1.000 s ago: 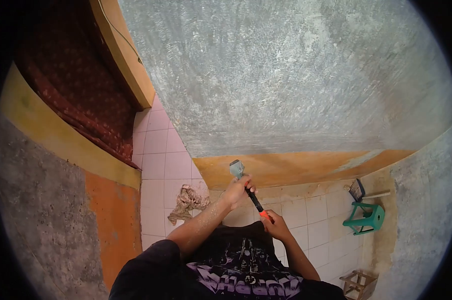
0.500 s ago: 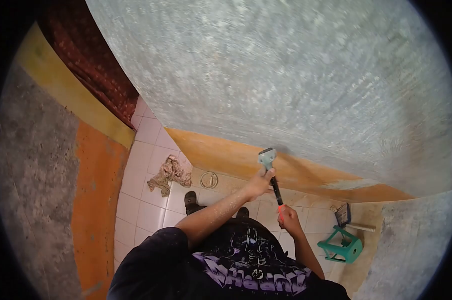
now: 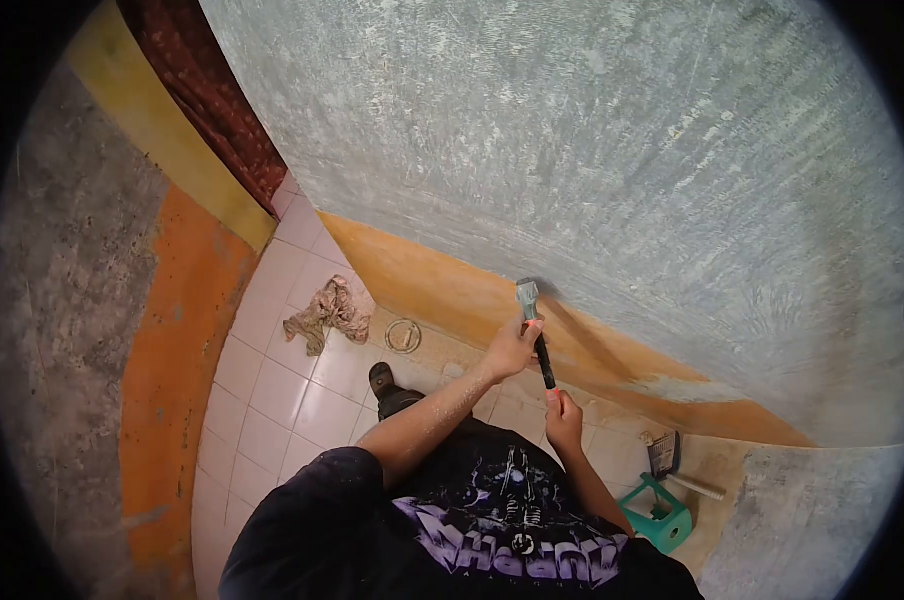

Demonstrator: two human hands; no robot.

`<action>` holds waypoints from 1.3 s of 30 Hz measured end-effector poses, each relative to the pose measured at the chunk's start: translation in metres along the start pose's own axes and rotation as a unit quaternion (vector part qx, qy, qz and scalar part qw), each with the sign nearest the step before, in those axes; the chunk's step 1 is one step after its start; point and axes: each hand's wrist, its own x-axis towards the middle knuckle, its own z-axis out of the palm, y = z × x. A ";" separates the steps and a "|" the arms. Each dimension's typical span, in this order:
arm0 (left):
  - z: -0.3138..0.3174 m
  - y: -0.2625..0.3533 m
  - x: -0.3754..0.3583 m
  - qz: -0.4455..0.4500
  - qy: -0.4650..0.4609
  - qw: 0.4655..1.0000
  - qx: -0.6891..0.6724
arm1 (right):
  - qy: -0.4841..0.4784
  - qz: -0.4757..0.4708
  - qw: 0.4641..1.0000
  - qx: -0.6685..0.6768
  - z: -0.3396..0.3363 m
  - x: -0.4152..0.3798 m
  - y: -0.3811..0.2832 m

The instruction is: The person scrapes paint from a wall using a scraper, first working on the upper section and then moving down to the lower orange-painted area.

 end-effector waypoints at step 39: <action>-0.050 0.027 -0.005 -0.078 -0.114 0.989 0.044 | -0.195 0.155 0.934 0.255 -0.006 -0.004 -0.027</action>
